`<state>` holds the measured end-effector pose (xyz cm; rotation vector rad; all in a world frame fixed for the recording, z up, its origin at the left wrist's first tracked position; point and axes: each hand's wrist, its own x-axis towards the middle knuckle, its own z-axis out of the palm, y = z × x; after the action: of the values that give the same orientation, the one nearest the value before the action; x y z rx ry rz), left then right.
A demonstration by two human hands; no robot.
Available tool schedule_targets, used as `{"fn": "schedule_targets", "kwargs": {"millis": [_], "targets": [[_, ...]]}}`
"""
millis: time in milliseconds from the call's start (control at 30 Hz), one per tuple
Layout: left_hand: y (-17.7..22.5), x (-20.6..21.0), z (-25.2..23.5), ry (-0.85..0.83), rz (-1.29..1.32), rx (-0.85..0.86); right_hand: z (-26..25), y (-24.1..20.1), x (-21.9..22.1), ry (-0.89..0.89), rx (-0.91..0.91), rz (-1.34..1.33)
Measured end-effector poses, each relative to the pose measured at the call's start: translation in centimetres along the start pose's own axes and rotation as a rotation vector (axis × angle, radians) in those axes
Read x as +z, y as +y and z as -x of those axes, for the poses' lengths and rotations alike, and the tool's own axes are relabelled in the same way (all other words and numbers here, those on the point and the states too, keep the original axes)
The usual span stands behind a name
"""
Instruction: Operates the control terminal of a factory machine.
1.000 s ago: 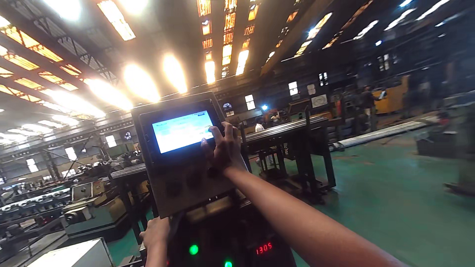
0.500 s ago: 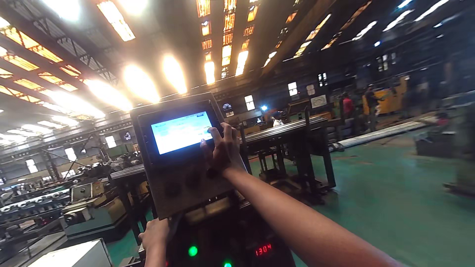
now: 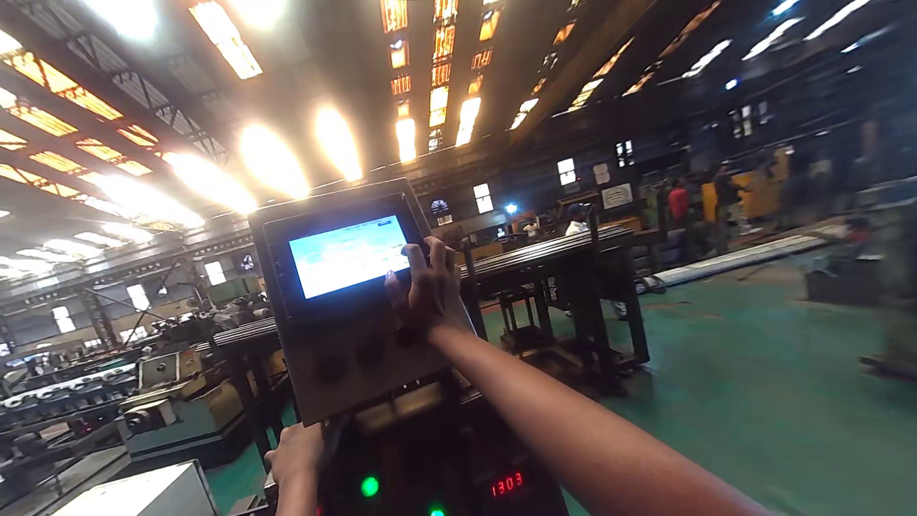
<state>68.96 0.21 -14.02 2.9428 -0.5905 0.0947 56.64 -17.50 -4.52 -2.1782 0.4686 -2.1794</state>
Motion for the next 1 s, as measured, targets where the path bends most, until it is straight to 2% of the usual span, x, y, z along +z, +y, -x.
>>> {"fn": "schedule_targets", "kwargs": {"millis": [233,400,833,1000], "targets": [[0.14,0.29,-0.22,0.021,0.006,-0.023,0.03,0.12,0.22,0.052,-0.018,-0.016],[0.13,0.24,-0.31,0.012,0.009,-0.020,-0.27,-0.26,-0.50,-0.094,0.042,0.004],[0.10,0.01,-0.01,0.008,-0.010,0.000,-0.47,-0.19,-0.05,-0.094,0.041,0.036],[0.21,0.17,-0.08,0.012,0.006,-0.013,-0.57,-0.51,-0.62,-0.148,0.064,0.067]]}}
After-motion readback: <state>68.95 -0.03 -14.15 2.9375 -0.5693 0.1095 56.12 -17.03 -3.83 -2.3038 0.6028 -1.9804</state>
